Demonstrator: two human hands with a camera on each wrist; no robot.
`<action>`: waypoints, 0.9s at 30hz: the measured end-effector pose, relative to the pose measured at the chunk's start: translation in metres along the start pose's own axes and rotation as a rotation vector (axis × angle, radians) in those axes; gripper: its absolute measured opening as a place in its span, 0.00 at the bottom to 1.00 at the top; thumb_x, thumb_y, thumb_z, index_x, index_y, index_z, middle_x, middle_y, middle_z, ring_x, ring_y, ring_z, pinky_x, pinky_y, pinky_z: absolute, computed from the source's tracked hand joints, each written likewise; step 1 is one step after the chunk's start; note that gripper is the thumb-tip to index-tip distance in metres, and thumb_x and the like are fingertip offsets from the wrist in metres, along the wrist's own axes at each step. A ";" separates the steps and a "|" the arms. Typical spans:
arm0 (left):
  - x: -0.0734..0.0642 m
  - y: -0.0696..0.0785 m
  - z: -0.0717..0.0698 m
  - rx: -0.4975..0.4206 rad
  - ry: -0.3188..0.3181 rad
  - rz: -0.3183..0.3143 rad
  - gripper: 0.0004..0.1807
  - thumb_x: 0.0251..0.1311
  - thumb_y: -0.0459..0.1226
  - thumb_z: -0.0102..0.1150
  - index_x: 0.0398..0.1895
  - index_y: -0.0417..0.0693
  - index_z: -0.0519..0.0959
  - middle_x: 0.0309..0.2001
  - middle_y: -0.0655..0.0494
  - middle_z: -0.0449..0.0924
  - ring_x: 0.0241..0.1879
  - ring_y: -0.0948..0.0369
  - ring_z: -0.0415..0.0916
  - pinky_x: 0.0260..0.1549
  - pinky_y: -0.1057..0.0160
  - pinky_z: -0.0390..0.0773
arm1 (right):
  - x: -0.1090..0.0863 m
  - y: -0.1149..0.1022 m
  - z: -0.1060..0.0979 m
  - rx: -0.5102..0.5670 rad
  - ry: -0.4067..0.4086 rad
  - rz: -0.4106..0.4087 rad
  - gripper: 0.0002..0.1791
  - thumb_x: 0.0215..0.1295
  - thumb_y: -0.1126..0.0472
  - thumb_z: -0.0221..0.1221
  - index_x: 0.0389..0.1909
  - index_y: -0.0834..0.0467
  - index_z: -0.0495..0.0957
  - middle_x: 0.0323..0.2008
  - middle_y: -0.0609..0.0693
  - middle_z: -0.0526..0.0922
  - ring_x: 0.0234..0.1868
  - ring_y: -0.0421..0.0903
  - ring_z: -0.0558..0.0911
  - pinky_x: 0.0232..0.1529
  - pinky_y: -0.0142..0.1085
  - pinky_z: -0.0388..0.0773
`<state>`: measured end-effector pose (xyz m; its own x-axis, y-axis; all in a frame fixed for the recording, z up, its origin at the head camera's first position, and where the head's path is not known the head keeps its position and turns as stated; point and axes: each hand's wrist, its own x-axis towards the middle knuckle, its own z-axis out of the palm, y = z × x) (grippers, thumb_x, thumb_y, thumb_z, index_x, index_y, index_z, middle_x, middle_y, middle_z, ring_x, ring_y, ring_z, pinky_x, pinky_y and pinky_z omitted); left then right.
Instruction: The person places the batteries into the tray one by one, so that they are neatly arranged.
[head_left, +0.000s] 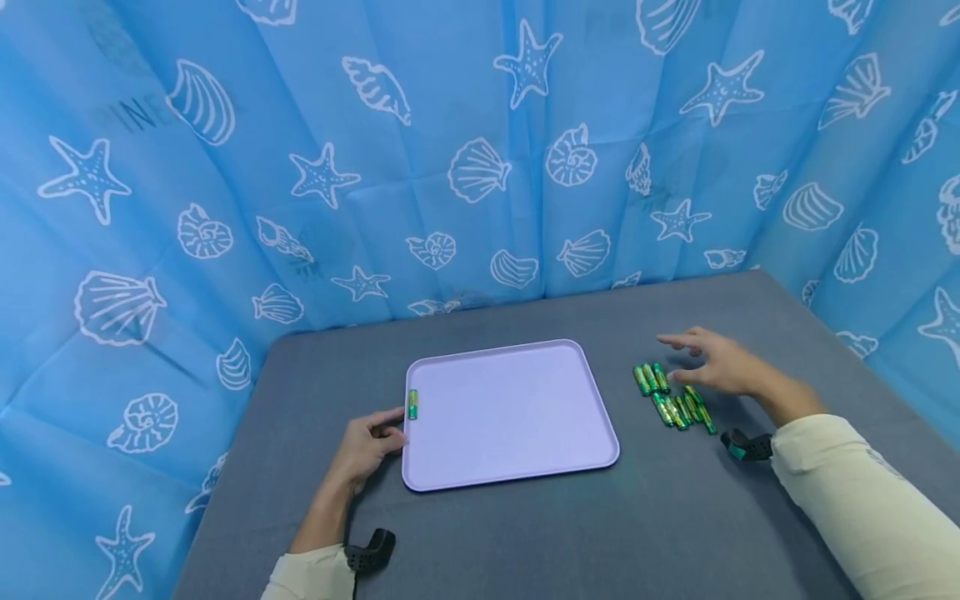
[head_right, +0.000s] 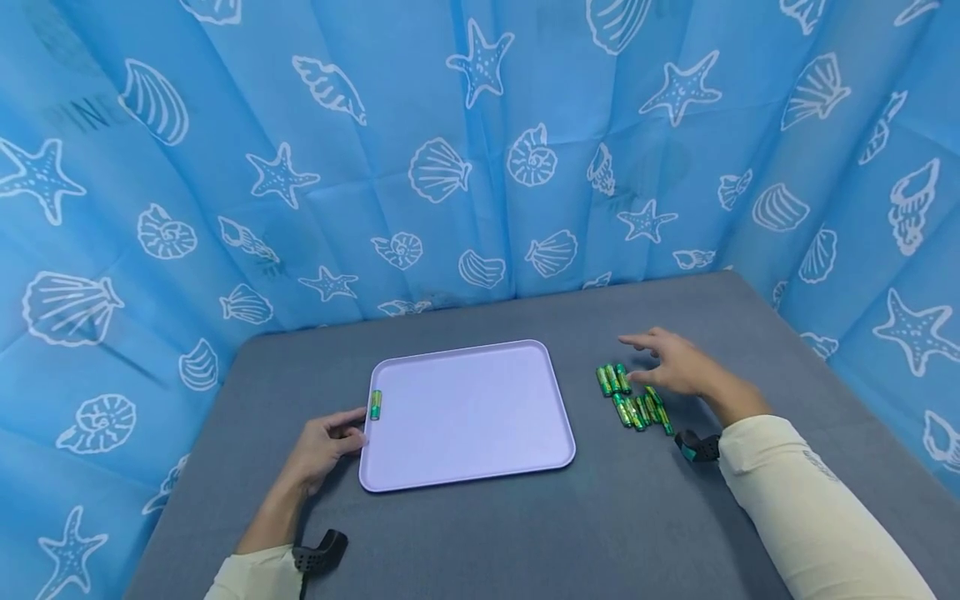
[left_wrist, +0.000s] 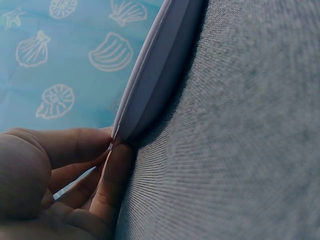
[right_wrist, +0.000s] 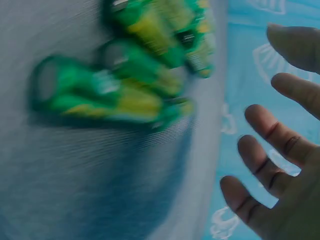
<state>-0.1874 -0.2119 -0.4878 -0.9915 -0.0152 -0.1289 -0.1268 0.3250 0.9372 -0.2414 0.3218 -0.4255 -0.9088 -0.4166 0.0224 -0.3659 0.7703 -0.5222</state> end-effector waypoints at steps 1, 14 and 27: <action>0.000 0.001 0.000 -0.001 -0.002 0.004 0.25 0.53 0.22 0.63 0.57 0.36 0.77 0.32 0.47 0.77 0.33 0.56 0.73 0.29 0.65 0.75 | 0.001 0.003 0.001 -0.006 -0.022 0.011 0.34 0.59 0.59 0.66 0.64 0.68 0.68 0.51 0.68 0.70 0.49 0.67 0.72 0.40 0.57 0.71; 0.002 -0.001 -0.002 0.002 -0.002 0.003 0.25 0.52 0.22 0.63 0.57 0.35 0.77 0.32 0.46 0.77 0.32 0.56 0.74 0.29 0.65 0.75 | 0.005 0.016 0.014 -0.039 -0.107 0.053 0.30 0.56 0.56 0.68 0.59 0.64 0.75 0.47 0.62 0.72 0.48 0.65 0.72 0.39 0.59 0.69; 0.001 0.000 -0.001 0.007 -0.005 -0.010 0.25 0.53 0.22 0.63 0.57 0.37 0.77 0.32 0.47 0.78 0.33 0.56 0.74 0.29 0.64 0.75 | 0.012 0.015 0.020 -0.089 -0.087 0.039 0.27 0.56 0.56 0.68 0.56 0.63 0.78 0.45 0.64 0.72 0.45 0.65 0.72 0.38 0.58 0.70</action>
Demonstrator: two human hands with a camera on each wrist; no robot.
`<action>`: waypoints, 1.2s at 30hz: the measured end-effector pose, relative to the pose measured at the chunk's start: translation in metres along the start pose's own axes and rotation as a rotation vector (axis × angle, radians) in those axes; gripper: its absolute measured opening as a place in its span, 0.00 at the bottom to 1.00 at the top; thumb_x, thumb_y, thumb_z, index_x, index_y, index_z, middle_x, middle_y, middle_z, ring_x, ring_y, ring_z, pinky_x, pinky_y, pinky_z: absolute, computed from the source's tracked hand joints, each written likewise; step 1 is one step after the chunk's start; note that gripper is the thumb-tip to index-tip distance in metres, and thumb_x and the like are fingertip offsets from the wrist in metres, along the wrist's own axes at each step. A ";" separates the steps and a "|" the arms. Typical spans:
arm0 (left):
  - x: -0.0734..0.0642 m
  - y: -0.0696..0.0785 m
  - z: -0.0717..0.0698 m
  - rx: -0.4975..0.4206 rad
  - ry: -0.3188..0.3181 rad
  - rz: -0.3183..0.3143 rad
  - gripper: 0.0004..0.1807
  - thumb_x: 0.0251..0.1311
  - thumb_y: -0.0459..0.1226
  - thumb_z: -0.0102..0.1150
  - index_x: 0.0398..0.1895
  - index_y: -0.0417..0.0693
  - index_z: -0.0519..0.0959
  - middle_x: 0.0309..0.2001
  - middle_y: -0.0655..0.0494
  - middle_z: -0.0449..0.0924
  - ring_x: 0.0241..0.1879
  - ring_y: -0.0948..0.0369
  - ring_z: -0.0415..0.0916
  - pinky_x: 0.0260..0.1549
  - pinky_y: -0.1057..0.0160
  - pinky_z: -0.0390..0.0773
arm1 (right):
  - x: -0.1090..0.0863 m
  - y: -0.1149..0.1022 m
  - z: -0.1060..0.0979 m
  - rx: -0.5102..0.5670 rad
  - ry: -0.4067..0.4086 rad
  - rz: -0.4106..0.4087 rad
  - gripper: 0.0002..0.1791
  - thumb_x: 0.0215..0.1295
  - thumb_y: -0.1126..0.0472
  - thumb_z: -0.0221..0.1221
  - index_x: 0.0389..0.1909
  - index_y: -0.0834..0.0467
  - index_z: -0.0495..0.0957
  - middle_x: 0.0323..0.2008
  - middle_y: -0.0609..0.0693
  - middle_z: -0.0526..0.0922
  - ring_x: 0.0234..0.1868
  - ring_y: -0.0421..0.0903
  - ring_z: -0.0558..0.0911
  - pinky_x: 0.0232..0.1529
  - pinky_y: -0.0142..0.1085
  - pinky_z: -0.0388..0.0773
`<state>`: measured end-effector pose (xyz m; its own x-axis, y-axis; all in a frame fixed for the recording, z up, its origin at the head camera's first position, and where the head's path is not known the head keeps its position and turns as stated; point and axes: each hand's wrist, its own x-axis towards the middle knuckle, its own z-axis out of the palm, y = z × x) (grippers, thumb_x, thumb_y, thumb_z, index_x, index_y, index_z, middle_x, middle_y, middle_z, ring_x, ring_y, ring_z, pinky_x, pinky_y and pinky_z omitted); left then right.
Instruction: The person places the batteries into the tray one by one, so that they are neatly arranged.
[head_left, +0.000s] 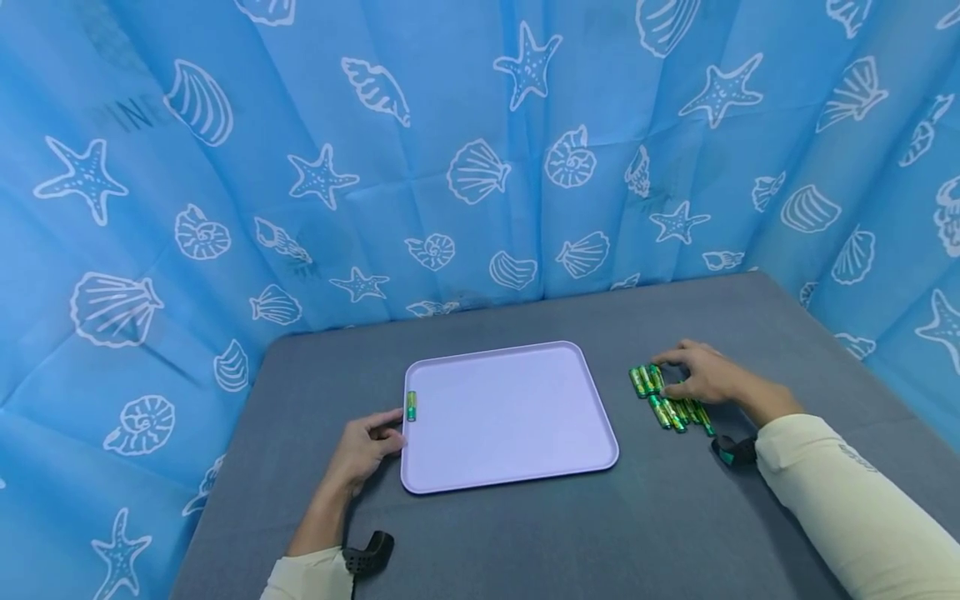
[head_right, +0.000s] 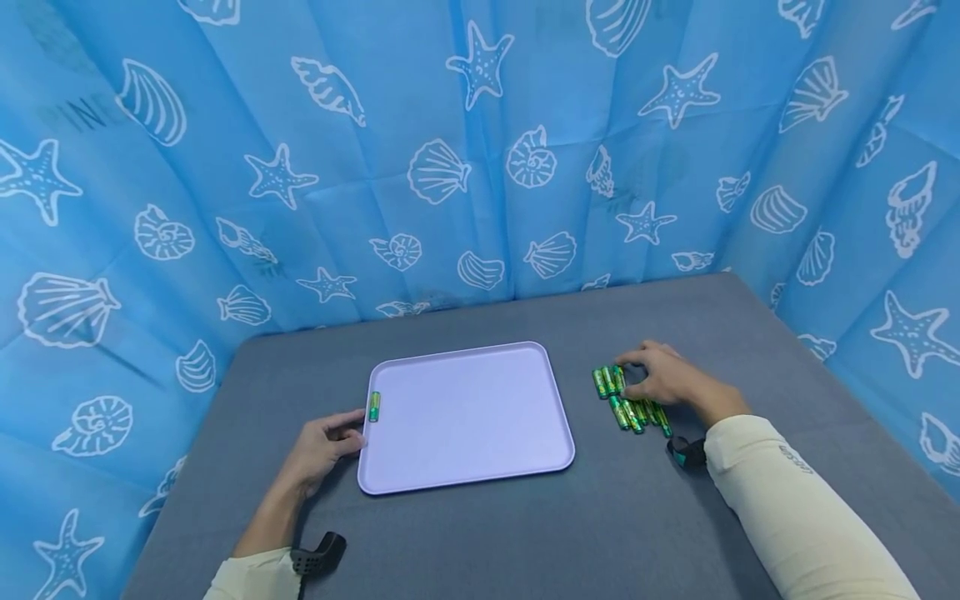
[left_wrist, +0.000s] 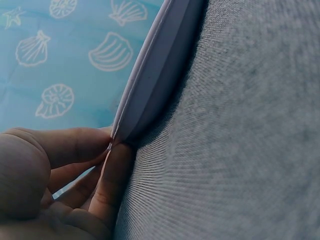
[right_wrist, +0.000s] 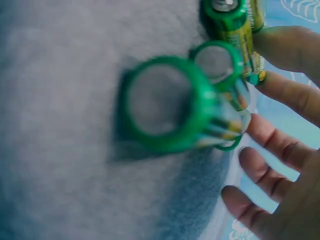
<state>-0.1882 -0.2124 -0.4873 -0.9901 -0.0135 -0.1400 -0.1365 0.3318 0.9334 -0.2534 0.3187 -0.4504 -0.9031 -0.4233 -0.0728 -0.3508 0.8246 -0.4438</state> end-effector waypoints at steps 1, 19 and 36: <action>0.000 0.000 0.000 -0.002 -0.001 0.001 0.25 0.53 0.22 0.63 0.57 0.37 0.77 0.32 0.47 0.78 0.33 0.56 0.74 0.29 0.64 0.75 | 0.000 0.000 0.000 -0.004 0.010 -0.001 0.27 0.56 0.55 0.68 0.55 0.63 0.78 0.45 0.63 0.72 0.45 0.64 0.72 0.38 0.57 0.69; -0.001 -0.001 0.000 0.005 0.002 0.018 0.25 0.52 0.22 0.63 0.57 0.37 0.78 0.31 0.48 0.77 0.32 0.57 0.73 0.29 0.64 0.75 | 0.012 -0.053 -0.022 0.028 0.235 -0.073 0.28 0.57 0.55 0.69 0.56 0.63 0.76 0.41 0.54 0.74 0.40 0.52 0.72 0.37 0.49 0.69; 0.001 -0.001 0.000 -0.005 0.005 0.026 0.25 0.51 0.21 0.62 0.56 0.35 0.78 0.31 0.48 0.77 0.32 0.56 0.73 0.28 0.65 0.74 | 0.056 -0.113 0.000 0.166 0.268 -0.207 0.27 0.56 0.57 0.69 0.57 0.61 0.77 0.37 0.49 0.71 0.36 0.48 0.67 0.35 0.44 0.65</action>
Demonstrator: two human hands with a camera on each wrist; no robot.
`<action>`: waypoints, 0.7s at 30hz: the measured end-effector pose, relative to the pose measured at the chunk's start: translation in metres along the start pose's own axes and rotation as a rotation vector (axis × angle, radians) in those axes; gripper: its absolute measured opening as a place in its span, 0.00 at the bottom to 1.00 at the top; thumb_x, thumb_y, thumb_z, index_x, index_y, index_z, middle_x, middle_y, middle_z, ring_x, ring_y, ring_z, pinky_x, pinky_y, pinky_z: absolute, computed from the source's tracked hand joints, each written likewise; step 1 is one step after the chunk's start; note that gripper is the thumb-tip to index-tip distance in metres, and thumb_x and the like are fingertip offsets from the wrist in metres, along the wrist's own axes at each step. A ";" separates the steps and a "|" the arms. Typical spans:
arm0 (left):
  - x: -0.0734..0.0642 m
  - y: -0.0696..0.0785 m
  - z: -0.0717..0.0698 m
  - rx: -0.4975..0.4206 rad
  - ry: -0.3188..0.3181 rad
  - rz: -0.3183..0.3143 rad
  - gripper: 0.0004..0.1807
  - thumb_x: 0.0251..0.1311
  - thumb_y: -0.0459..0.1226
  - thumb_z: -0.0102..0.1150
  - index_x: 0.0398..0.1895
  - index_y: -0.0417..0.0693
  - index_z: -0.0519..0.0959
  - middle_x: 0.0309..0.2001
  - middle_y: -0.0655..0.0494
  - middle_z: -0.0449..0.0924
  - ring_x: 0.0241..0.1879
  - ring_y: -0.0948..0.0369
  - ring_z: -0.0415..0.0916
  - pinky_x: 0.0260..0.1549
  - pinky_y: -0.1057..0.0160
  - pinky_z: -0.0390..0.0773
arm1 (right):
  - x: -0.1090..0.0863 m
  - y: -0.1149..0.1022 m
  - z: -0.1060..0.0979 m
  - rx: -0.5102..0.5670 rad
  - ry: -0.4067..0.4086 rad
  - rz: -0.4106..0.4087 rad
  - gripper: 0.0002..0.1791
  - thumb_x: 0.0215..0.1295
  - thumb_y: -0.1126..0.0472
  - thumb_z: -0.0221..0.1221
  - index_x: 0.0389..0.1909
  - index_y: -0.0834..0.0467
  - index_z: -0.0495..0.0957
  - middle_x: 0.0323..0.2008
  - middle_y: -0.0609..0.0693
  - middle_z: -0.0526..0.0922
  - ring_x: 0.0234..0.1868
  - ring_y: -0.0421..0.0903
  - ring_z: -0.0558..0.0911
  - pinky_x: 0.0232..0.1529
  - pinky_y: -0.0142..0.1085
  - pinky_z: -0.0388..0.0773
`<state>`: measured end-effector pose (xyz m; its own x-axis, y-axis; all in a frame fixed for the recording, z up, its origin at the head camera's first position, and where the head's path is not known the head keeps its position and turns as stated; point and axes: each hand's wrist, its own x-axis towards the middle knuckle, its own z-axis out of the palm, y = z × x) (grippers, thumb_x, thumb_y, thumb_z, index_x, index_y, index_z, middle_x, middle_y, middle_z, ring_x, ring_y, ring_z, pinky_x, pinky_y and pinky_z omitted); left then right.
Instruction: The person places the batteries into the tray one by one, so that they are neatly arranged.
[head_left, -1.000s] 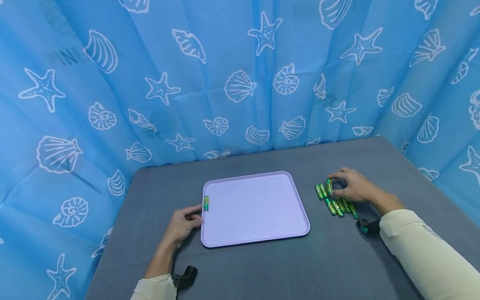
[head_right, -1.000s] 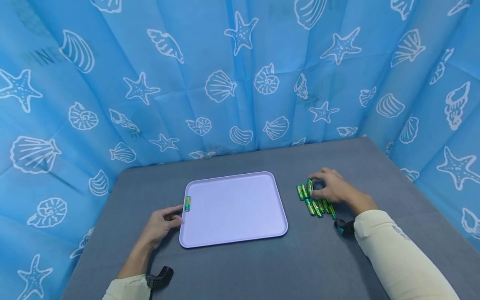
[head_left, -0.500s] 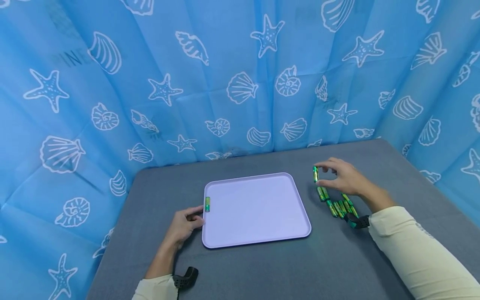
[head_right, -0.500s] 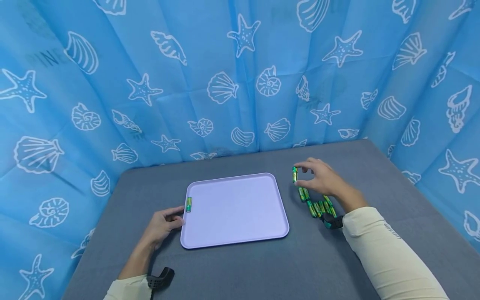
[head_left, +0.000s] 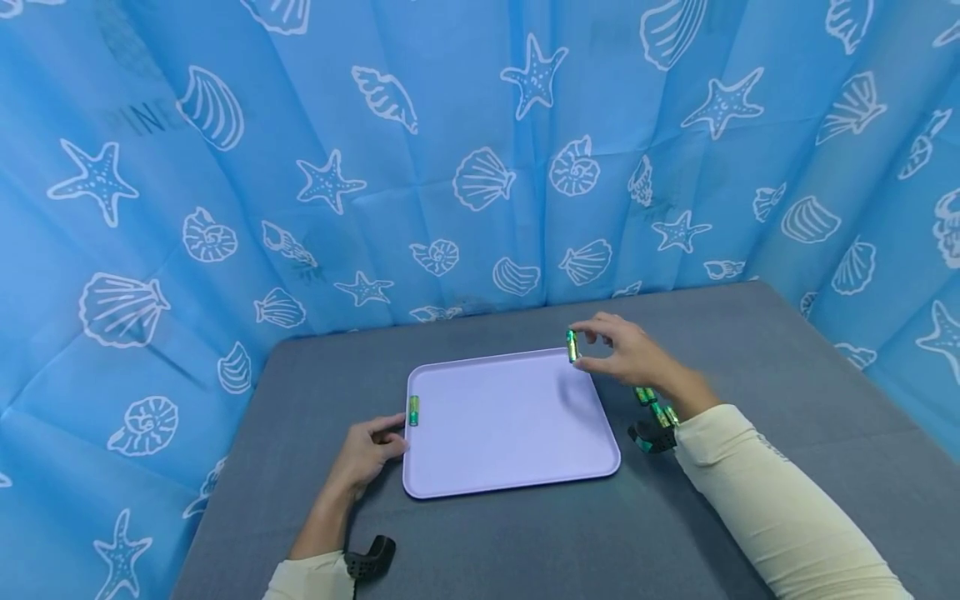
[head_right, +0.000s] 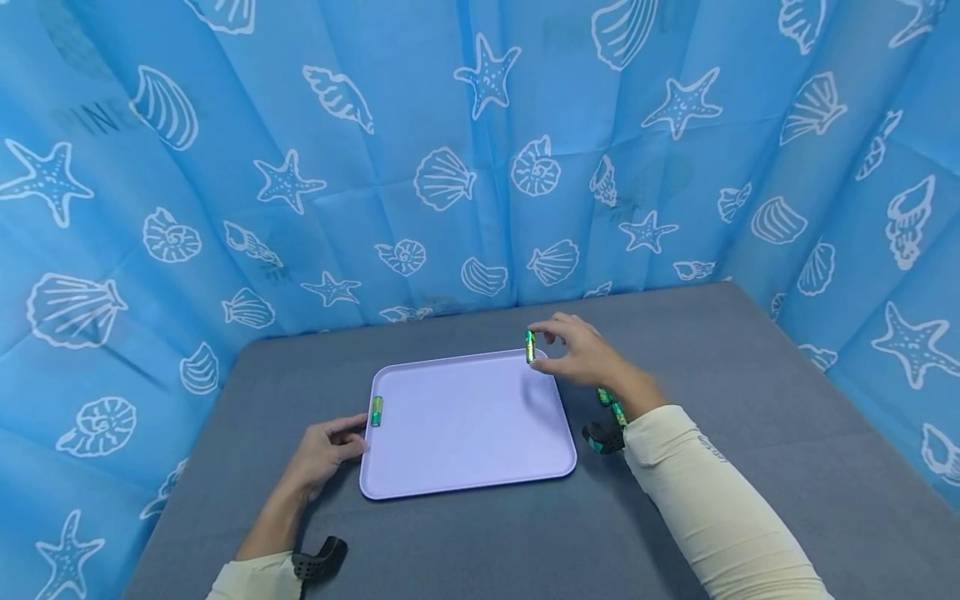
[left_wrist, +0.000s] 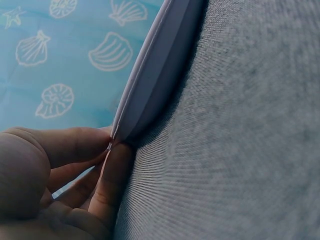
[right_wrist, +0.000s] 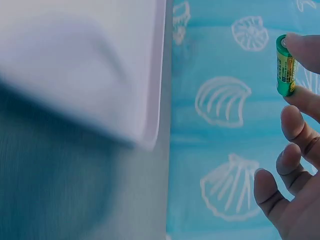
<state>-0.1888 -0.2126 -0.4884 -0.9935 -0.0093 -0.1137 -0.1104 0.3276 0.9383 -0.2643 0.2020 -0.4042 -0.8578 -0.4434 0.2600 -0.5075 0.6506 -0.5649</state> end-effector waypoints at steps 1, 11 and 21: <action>0.000 0.000 0.000 0.001 0.002 0.004 0.25 0.51 0.21 0.62 0.56 0.35 0.78 0.31 0.48 0.77 0.32 0.57 0.73 0.28 0.65 0.74 | 0.004 -0.003 0.004 0.015 -0.003 -0.002 0.28 0.56 0.57 0.70 0.57 0.60 0.77 0.37 0.49 0.72 0.36 0.48 0.68 0.35 0.44 0.65; 0.001 0.000 0.000 0.009 0.001 0.003 0.26 0.51 0.21 0.62 0.56 0.36 0.78 0.30 0.49 0.77 0.31 0.56 0.73 0.28 0.65 0.74 | 0.029 -0.027 0.043 0.109 -0.037 -0.046 0.27 0.55 0.57 0.70 0.56 0.59 0.77 0.38 0.48 0.73 0.39 0.50 0.71 0.39 0.45 0.68; 0.000 0.001 -0.001 0.015 -0.001 0.002 0.26 0.51 0.22 0.63 0.57 0.36 0.77 0.30 0.49 0.77 0.31 0.56 0.72 0.28 0.64 0.73 | 0.052 -0.048 0.077 0.184 -0.110 -0.027 0.29 0.55 0.56 0.69 0.58 0.59 0.76 0.42 0.57 0.75 0.45 0.60 0.73 0.41 0.46 0.70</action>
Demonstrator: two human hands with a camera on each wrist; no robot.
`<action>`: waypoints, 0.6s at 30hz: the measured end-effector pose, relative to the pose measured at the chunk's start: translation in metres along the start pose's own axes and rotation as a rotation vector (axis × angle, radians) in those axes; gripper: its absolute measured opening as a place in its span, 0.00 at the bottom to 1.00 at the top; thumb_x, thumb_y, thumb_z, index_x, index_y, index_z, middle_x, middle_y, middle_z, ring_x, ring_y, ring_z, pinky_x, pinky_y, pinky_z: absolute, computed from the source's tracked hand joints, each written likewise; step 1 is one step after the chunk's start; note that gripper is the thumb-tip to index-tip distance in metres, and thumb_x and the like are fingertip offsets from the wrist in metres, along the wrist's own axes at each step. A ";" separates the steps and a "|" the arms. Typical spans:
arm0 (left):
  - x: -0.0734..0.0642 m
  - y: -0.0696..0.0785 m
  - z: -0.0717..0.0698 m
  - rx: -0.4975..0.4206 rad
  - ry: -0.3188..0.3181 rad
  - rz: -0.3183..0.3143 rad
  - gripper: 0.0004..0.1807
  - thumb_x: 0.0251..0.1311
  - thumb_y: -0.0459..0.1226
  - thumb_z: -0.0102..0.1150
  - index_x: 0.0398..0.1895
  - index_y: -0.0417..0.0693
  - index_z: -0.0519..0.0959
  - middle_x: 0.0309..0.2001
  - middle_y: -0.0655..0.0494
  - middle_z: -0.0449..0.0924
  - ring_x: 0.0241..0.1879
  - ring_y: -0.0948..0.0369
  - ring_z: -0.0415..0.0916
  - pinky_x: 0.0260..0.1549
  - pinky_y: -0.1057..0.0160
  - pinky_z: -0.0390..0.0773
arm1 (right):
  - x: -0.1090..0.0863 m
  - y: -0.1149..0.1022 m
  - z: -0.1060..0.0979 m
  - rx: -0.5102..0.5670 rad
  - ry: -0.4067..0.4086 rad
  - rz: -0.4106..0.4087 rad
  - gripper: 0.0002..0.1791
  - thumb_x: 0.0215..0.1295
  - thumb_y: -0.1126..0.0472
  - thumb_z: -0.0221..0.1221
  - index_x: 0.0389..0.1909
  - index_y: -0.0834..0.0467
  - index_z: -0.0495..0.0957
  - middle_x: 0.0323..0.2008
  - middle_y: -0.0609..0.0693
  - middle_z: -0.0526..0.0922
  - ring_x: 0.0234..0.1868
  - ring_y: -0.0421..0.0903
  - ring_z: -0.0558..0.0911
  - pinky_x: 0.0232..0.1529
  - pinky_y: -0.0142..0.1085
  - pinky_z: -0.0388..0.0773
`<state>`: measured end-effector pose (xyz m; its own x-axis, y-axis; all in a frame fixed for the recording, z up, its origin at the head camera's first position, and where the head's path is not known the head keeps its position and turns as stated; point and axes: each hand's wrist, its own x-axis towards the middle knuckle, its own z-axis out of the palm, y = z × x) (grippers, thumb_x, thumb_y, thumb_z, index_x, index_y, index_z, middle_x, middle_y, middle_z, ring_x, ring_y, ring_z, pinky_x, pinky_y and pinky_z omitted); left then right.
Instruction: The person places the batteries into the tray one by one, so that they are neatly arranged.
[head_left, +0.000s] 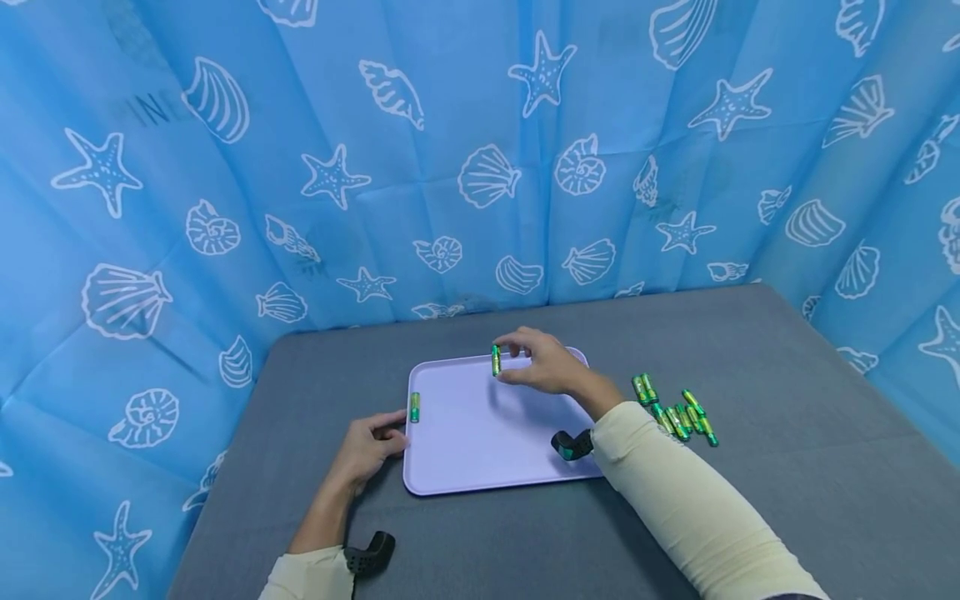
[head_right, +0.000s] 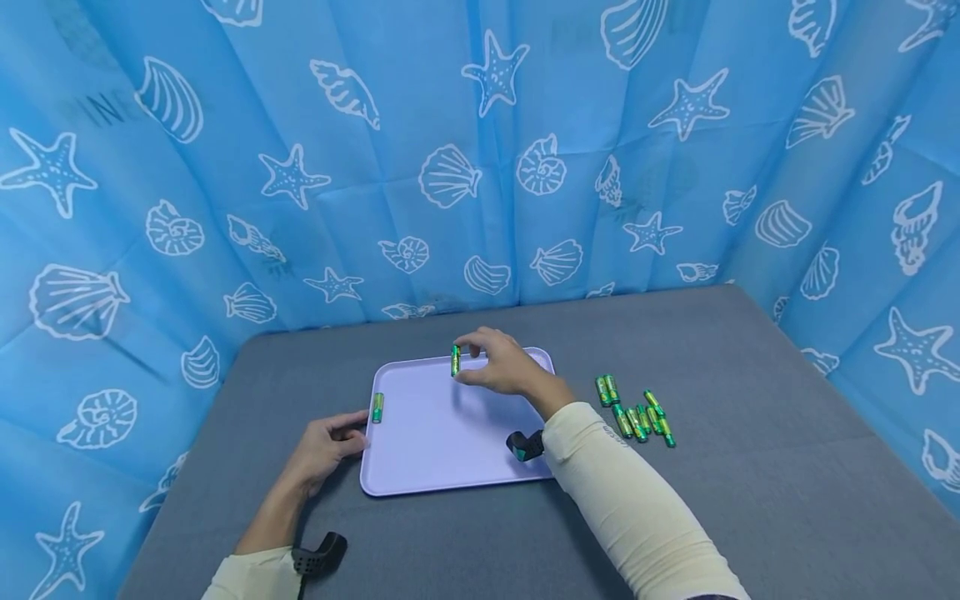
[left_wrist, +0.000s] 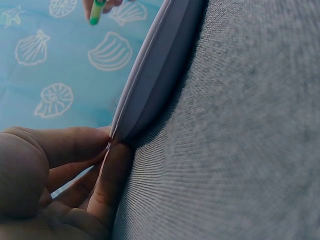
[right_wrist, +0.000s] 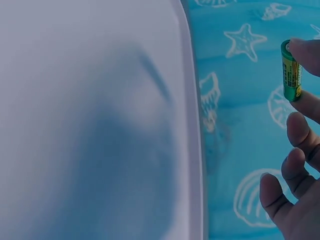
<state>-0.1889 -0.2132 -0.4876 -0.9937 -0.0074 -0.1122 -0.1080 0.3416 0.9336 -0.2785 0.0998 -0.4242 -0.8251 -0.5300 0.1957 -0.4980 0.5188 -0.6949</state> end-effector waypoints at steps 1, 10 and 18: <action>0.000 0.000 0.000 -0.003 0.002 -0.001 0.26 0.51 0.22 0.63 0.57 0.36 0.77 0.30 0.49 0.77 0.31 0.56 0.72 0.28 0.64 0.73 | 0.002 -0.002 0.003 0.012 -0.007 0.001 0.29 0.55 0.56 0.68 0.58 0.60 0.76 0.42 0.57 0.75 0.45 0.60 0.72 0.41 0.46 0.70; -0.001 -0.001 -0.001 -0.013 0.000 -0.004 0.26 0.52 0.22 0.63 0.57 0.36 0.77 0.30 0.49 0.77 0.31 0.57 0.73 0.28 0.64 0.74 | 0.018 -0.007 0.031 0.020 -0.046 0.022 0.28 0.54 0.56 0.70 0.57 0.58 0.77 0.43 0.58 0.76 0.43 0.56 0.72 0.40 0.44 0.69; 0.001 -0.001 -0.001 -0.029 -0.012 0.005 0.25 0.52 0.21 0.62 0.57 0.35 0.77 0.30 0.49 0.77 0.31 0.57 0.73 0.27 0.65 0.74 | 0.025 -0.009 0.051 -0.010 -0.098 0.031 0.29 0.55 0.55 0.69 0.58 0.59 0.76 0.40 0.55 0.75 0.42 0.54 0.71 0.38 0.43 0.67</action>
<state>-0.1895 -0.2146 -0.4885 -0.9938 0.0053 -0.1111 -0.1038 0.3146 0.9435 -0.2810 0.0473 -0.4481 -0.8103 -0.5765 0.1050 -0.4757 0.5427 -0.6923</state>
